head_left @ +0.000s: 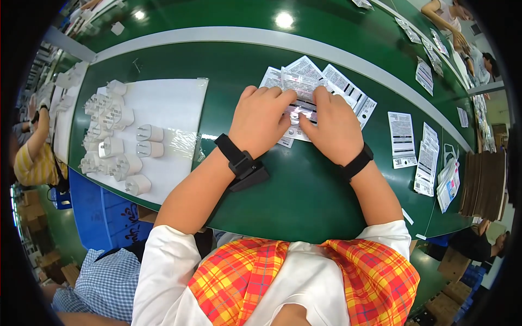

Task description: The person packages power adapters by placing each one into a plastic bag and then attaching a paper header card to the top of the bag. They repeat this process multiple times, organizing the finished products and materials on the workstation.

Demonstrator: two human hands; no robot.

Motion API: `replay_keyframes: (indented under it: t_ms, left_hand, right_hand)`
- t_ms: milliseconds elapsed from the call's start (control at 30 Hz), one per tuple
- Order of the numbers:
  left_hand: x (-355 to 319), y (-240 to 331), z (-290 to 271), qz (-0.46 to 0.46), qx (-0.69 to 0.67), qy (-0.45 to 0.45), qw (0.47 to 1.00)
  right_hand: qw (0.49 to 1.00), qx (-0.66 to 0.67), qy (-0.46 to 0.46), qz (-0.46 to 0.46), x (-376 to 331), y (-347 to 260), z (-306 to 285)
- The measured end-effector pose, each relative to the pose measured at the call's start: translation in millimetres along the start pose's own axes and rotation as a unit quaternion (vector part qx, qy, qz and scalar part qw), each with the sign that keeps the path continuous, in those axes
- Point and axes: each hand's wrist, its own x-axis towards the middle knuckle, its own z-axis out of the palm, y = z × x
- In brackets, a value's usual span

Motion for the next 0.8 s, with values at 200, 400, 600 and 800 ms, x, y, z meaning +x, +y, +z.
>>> replay_keyframes:
  t_ms: [200, 400, 600, 800]
  left_hand:
    - [-5.7, -4.7, -1.0, -0.044, 0.057, 0.017, 0.997]
    - [-5.4, -9.2, -2.3, -0.069, 0.028, 0.029, 0.997]
    - [-1.9, -15.2, -6.1, -0.08, -0.036, -0.005, 0.996]
    - [0.4, -25.1, -6.0, -0.056, -0.038, -0.035, 0.997]
  right_hand:
    - [0.995, -0.092, 0.048, 0.014, 4.6, 21.4, 0.6]
    - [0.995, 0.087, 0.028, 0.027, 29.0, 15.7, -17.0]
    - [0.966, 0.229, -0.05, 0.112, 107.1, 132.7, -53.6]
    - [0.97, 0.063, 0.105, 0.21, 127.2, 180.8, -40.9]
